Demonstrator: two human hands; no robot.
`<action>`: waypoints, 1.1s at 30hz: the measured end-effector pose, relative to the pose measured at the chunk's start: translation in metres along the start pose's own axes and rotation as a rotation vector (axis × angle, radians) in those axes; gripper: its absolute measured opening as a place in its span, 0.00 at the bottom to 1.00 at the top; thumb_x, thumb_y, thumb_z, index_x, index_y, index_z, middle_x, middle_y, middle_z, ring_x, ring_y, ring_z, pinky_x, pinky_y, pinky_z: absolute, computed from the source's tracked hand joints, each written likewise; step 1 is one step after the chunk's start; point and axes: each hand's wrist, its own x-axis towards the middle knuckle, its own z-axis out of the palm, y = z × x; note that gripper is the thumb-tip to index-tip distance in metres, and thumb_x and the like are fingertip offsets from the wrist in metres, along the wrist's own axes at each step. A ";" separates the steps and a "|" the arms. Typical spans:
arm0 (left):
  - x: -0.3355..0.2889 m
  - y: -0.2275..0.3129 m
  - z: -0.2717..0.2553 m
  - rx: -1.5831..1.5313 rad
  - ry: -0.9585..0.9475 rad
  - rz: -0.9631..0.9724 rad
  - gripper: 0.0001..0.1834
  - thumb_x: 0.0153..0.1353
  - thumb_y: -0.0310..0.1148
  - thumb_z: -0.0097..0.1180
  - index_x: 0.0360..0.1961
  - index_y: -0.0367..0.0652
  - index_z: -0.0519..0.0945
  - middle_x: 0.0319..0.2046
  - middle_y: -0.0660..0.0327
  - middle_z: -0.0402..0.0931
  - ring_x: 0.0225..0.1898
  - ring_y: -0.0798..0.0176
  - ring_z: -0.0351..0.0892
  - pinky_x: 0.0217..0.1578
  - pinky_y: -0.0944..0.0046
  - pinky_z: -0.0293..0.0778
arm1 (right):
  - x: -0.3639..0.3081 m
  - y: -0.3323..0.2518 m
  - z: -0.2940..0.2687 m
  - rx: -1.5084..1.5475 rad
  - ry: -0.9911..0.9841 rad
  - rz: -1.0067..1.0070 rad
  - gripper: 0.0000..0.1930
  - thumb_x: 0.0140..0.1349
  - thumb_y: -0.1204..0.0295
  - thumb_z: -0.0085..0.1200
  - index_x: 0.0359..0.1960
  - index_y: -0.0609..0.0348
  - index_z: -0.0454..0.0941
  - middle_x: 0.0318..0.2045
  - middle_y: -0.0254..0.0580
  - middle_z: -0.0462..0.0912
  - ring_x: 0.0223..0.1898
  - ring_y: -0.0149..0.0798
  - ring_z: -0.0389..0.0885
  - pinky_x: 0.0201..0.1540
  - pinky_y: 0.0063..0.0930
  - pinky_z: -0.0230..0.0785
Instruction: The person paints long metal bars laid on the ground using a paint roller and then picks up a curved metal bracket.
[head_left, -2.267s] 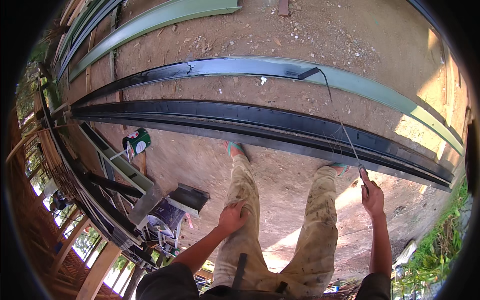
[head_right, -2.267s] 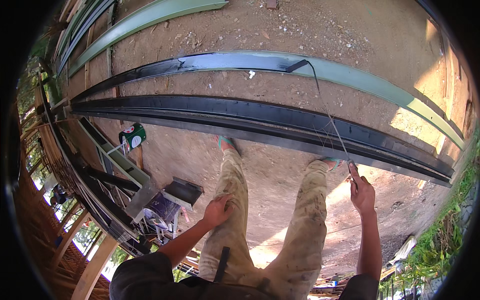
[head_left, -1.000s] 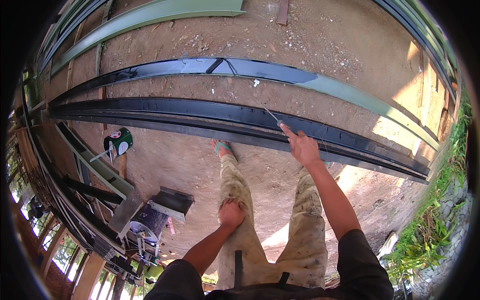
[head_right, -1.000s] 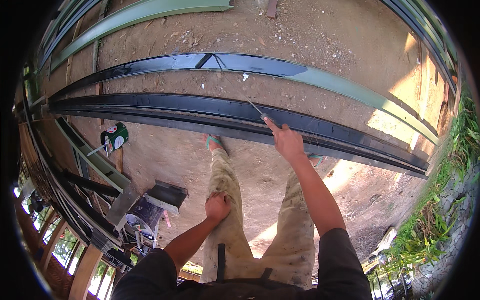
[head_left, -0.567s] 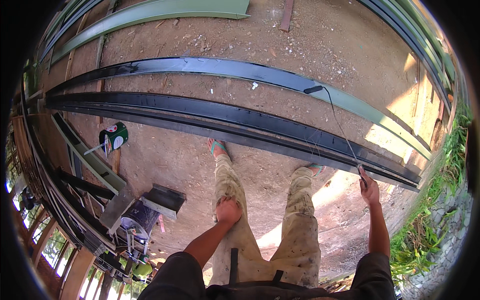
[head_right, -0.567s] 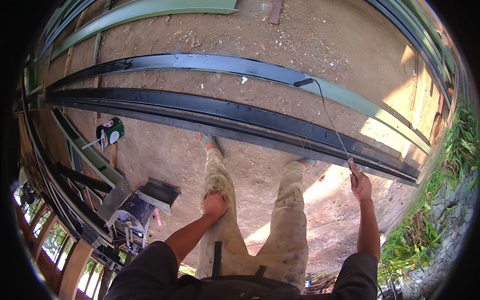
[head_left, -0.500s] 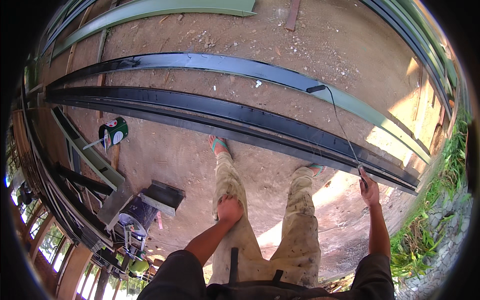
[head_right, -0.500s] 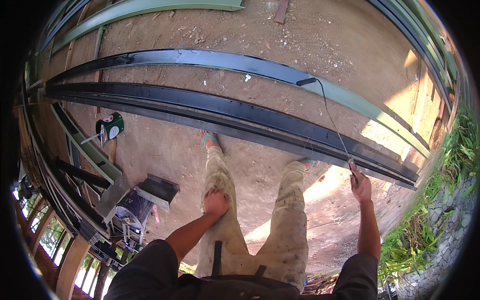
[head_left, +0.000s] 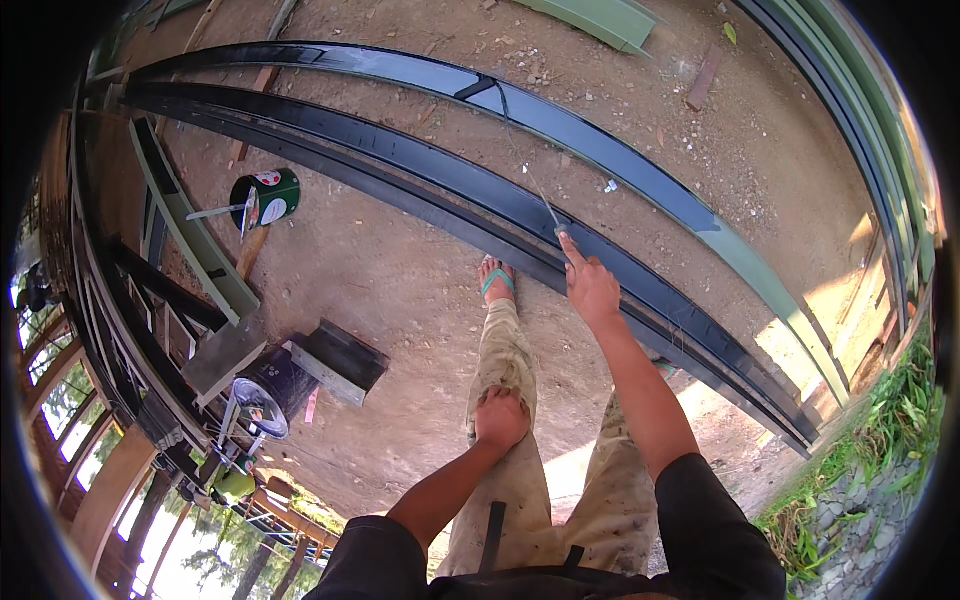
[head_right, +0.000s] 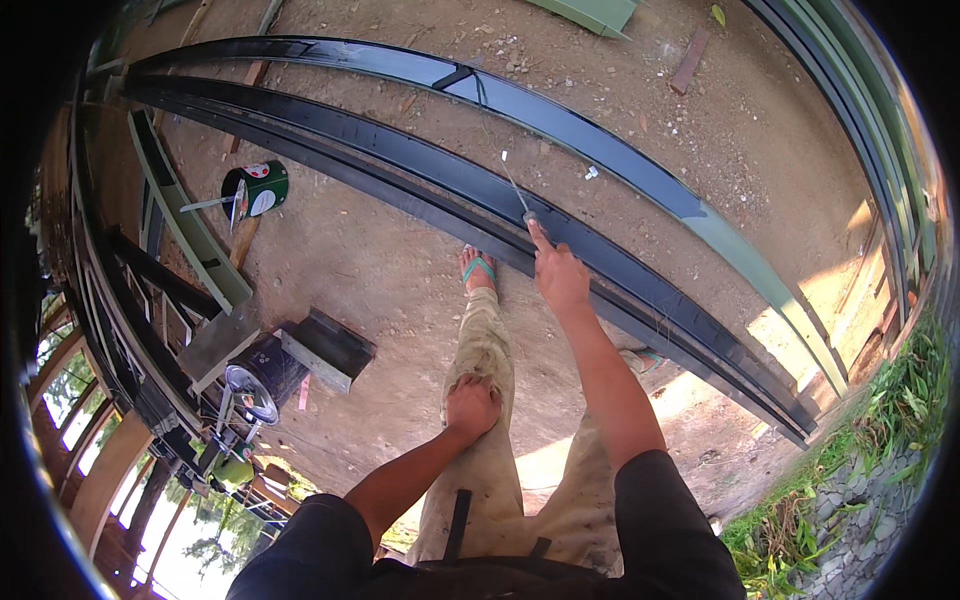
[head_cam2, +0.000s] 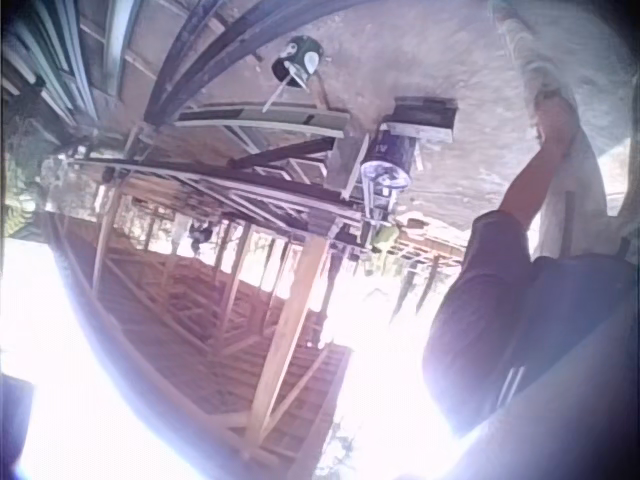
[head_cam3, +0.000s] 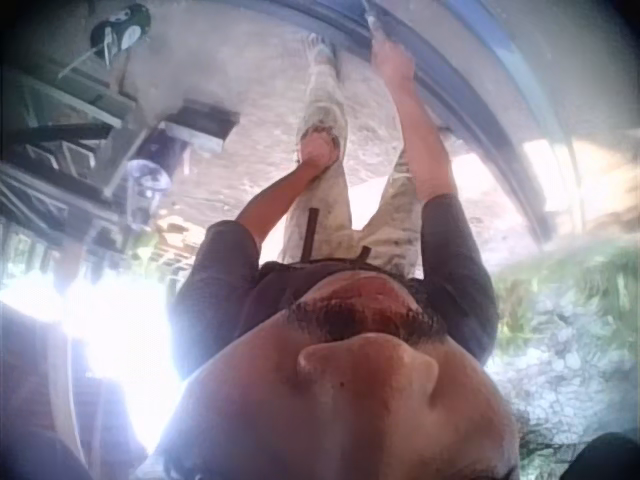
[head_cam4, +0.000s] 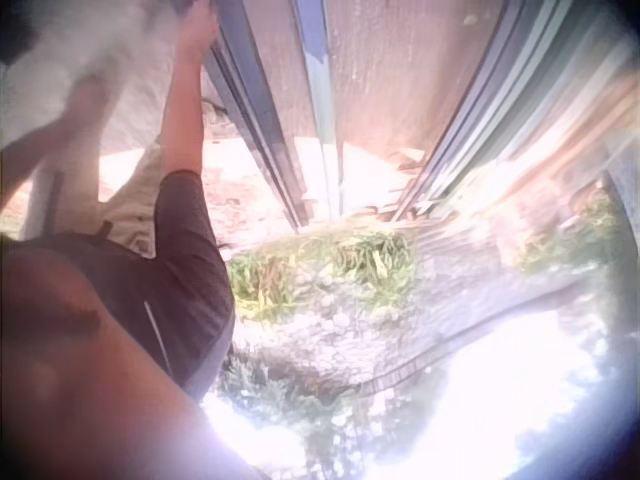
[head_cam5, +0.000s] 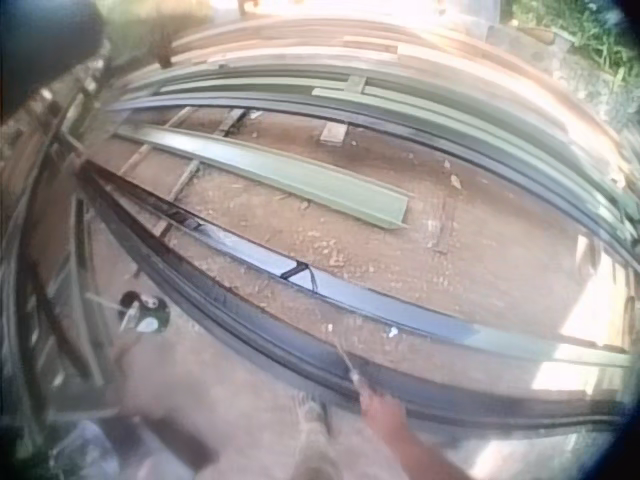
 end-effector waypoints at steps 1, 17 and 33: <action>0.001 -0.005 -0.008 -0.017 -0.001 -0.007 0.16 0.63 0.38 0.56 0.46 0.41 0.84 0.49 0.54 0.85 0.62 0.51 0.77 0.60 0.44 0.74 | 0.014 -0.030 0.006 0.018 0.008 -0.001 0.33 0.75 0.62 0.54 0.78 0.15 0.60 0.41 0.56 0.84 0.41 0.63 0.87 0.44 0.58 0.81; 0.011 -0.088 -0.065 -0.065 -0.072 0.027 0.18 0.65 0.40 0.54 0.48 0.41 0.83 0.53 0.54 0.82 0.60 0.49 0.78 0.57 0.45 0.78 | -0.092 0.036 0.007 0.076 0.193 -0.023 0.31 0.73 0.63 0.57 0.77 0.25 0.67 0.39 0.59 0.86 0.38 0.64 0.87 0.39 0.54 0.80; 0.018 -0.124 -0.076 0.232 -0.209 0.181 0.15 0.62 0.40 0.58 0.46 0.44 0.83 0.49 0.55 0.83 0.55 0.49 0.82 0.51 0.45 0.81 | -0.050 -0.002 0.010 0.311 0.113 0.303 0.31 0.72 0.60 0.57 0.76 0.33 0.67 0.40 0.61 0.88 0.43 0.69 0.86 0.47 0.60 0.78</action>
